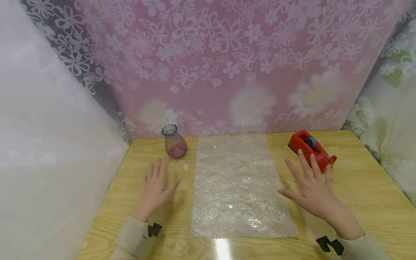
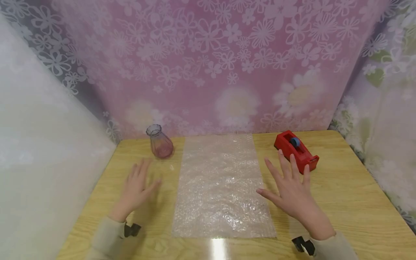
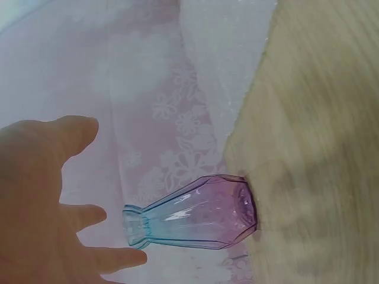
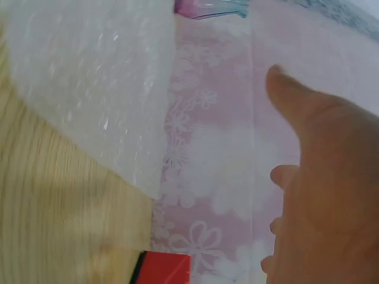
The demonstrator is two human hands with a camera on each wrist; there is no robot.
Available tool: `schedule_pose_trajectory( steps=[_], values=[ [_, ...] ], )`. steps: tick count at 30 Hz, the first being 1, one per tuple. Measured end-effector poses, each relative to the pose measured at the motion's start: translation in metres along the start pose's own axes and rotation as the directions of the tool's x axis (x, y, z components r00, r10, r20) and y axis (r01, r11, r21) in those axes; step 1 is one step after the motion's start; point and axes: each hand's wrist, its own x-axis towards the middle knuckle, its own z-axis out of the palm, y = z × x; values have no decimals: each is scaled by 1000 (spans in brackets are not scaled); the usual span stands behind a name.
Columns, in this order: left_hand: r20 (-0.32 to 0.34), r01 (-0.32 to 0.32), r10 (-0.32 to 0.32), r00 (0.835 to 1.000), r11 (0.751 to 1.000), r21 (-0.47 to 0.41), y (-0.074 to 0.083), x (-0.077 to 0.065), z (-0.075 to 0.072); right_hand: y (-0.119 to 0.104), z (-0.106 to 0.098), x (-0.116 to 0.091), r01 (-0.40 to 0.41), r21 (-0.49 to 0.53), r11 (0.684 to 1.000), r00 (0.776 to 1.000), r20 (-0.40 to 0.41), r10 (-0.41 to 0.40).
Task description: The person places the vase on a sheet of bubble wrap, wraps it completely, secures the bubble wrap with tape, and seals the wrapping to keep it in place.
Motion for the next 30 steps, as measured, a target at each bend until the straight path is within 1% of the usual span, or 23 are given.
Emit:
schedule_pose_trajectory(
  steps=[2, 3, 5, 7, 9, 12, 13, 16, 19, 22, 23, 26, 30],
  values=[
    [-5, 2, -2, 1000, 1000, -31, 0, 4, -4, -3, 0, 1, 14, 102, 995, 1000, -6, -14],
    [-9, 1, -2, 1000, 999, -51, -1, 6, -6, -4, 0, 1, 25, 162, 986, 1000, -10, -24],
    [-12, 0, -1, 1000, 997, -83, -2, 9, -9, -8, 2, 2, 58, 291, 955, 998, -27, -52],
    [-18, 1, -4, 1000, 992, -123, -3, 12, -12, -11, 4, 3, 83, 415, 906, 997, -42, -72],
    [-22, 10, -14, 1000, 986, -164, -4, 16, -14, -15, 7, 4, 93, 525, 846, 996, -47, -80],
    [-16, 42, -47, 999, 972, -232, -4, 23, -15, -20, 11, 6, 59, 655, 753, 998, -30, -52],
    [-16, 53, -59, 998, 966, -252, -4, 26, -15, -22, 13, 6, 44, 683, 729, 999, -21, -41],
    [-20, 75, -85, 996, 950, -304, -3, 34, -15, -26, 19, 8, -3, 730, 683, 1000, 8, -3],
    [-28, 92, -108, 994, 934, -347, -3, 44, -13, -29, 29, 10, -40, 751, 659, 999, 37, 18],
    [-35, 117, -142, 989, 909, -400, -4, 54, -11, -31, 42, 10, -60, 759, 649, 998, 59, 23],
    [-38, 128, -158, 987, 899, -418, -4, 57, -11, -32, 46, 10, -64, 756, 651, 998, 65, 22],
    [-56, 149, -199, 978, 868, -474, -6, 67, -9, -33, 57, 10, -58, 753, 656, 998, 67, 12],
    [-74, 177, -250, 965, 835, -521, -9, 80, -6, -33, 68, 10, -24, 771, 637, 999, 41, -12]
  ],
)
